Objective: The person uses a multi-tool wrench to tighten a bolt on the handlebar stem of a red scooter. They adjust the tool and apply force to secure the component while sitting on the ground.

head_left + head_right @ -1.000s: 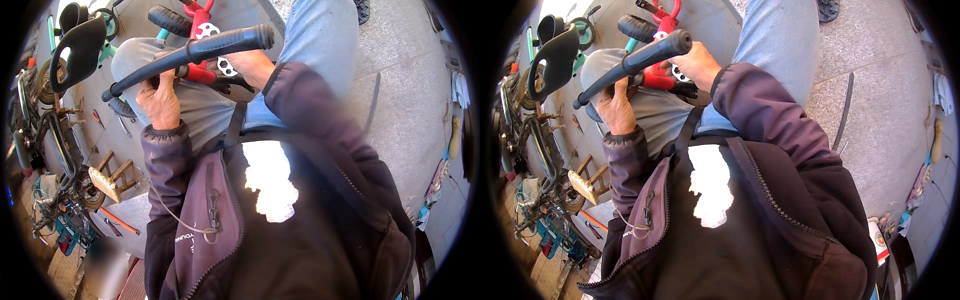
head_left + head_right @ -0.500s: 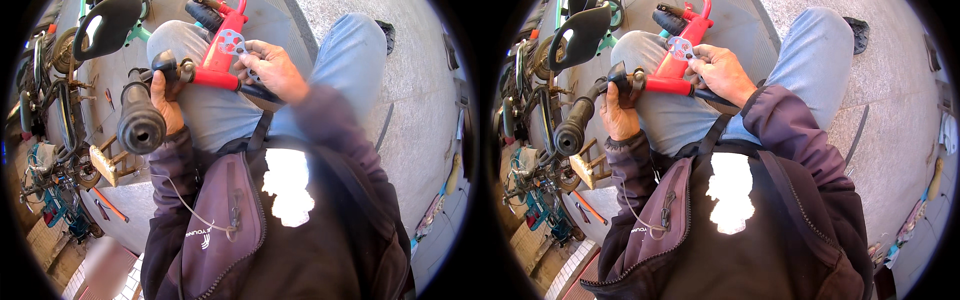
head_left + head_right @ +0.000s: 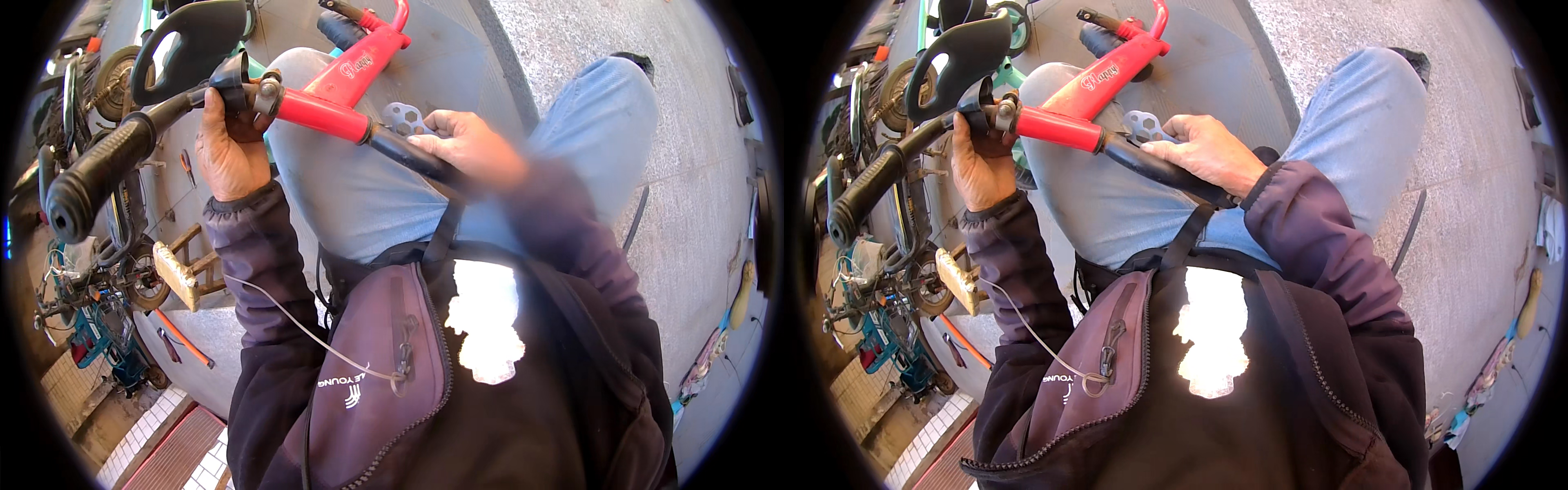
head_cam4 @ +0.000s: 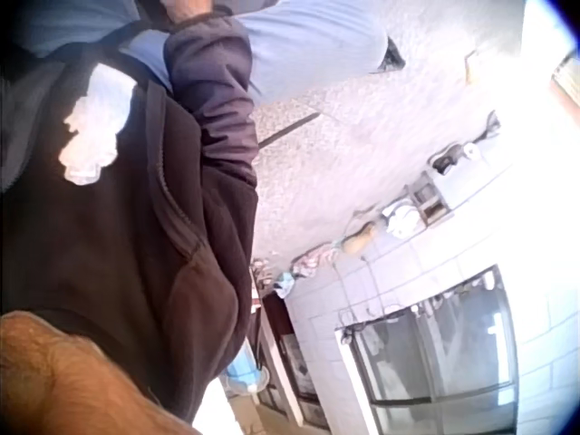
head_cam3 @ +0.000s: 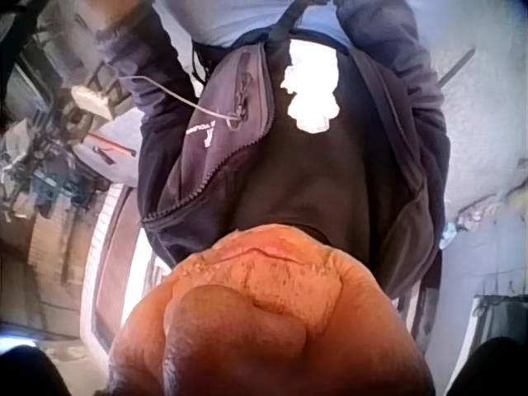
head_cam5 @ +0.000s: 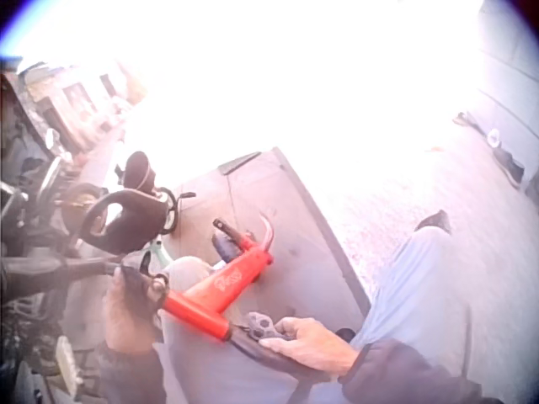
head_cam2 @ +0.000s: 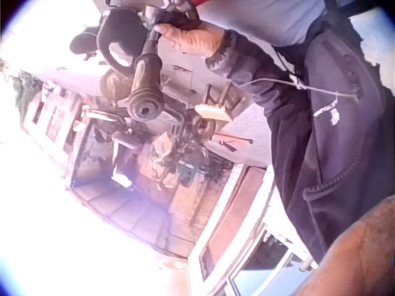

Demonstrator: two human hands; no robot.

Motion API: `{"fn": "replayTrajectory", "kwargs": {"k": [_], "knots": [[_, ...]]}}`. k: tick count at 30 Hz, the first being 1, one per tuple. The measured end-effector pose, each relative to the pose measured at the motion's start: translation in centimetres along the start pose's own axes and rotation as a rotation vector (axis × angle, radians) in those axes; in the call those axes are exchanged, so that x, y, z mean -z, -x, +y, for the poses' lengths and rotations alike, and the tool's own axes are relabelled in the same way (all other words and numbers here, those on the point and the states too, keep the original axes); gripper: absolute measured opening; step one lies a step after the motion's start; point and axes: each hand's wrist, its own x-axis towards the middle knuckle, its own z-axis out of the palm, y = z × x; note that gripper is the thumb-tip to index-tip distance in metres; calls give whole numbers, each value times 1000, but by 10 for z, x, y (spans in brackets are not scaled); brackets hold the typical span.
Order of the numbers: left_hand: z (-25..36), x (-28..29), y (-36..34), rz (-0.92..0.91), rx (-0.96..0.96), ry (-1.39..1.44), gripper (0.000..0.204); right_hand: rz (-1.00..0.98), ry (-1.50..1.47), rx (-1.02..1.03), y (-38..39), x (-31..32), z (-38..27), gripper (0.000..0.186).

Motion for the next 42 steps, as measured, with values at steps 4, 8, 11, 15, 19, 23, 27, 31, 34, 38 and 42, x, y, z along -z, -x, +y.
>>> {"fn": "replayTrajectory", "kwargs": {"k": [4, 8, 11, 15, 19, 23, 27, 31, 34, 38, 42], "knots": [[23, 21, -9, -57, 76, 167, 41, -297, -242, -62, 27, 4, -32, 46], [8, 28, 10, -23, 70, 178, 56, -409, -361, -103, 53, -4, -44, 52], [-6, 26, 36, -92, 109, 261, 57, -492, -425, -177, 68, -10, -27, 45], [-19, 22, 63, -40, 111, 321, 55, -321, -194, -80, 89, -19, -11, 34], [-15, 18, 73, -101, 87, 453, 57, -163, 169, 109, 118, -28, -30, 29], [-11, 27, 83, -96, 48, 508, 54, -226, 185, 132, 122, -35, -44, 27], [-14, 23, 92, -82, 35, 568, 56, -210, 384, 197, 126, -36, -40, 26], [-18, 18, 92, -133, 50, 630, 60, -213, 378, 182, 125, -36, -41, 25], [-23, 22, 92, -85, 66, 647, 62, -210, 332, 187, 123, -44, -39, 23], [-26, 23, 93, 69, 104, 584, 60, -213, 421, 209, 123, -50, -43, 24], [-20, 2, 88, 362, 142, 334, 56, -190, 506, 210, 124, -51, -50, 25]]}}
